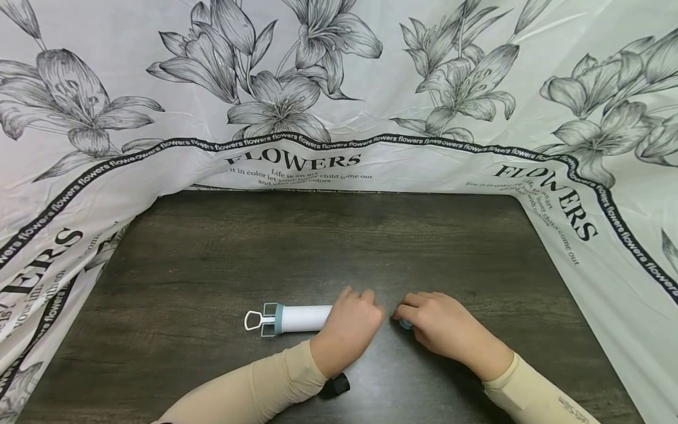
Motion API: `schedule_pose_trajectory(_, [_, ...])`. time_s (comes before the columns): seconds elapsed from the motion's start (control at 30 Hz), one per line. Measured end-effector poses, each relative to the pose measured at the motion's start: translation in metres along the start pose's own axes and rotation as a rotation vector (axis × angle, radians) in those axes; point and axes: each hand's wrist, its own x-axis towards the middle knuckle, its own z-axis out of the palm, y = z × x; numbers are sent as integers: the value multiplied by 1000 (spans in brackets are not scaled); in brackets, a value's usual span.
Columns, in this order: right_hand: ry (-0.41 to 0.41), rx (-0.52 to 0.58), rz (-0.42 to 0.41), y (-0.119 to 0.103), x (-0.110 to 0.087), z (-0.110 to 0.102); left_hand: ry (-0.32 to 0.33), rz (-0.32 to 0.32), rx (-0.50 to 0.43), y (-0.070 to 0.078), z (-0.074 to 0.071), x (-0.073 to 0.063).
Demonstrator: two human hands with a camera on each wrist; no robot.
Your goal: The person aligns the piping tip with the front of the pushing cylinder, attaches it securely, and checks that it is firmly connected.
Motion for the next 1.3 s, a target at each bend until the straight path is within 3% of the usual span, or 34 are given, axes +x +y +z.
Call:
schedule_pose_trajectory(0.17, [33,75,0,4,-4,-2,48,15,-70,-1,-4,-4])
schedule_pose_trajectory(0.43, [99,246,-1,11,-8,-2,172,-20,-347,-11,-12,-1])
schedule_pose_trajectory(0.63, [175,304,3,10,-10,-5,268,27,-431,-12,-15,1])
schedule_pose_trajectory(0.83, [168,311,34,9,-6,-6,258,58,-499,-17,-20,-1])
schedule_pose_trajectory(1.0, [184,346,33,11,-3,-5,265,71,-494,-22,-21,-1])
schedule_pose_trajectory(1.13, [200,412,6,10,-2,-4,279,83,-522,-23,-19,-1])
schedule_pose_trajectory(1.3, [262,456,-92,6,-1,-2,319,121,-589,-20,-16,-1])
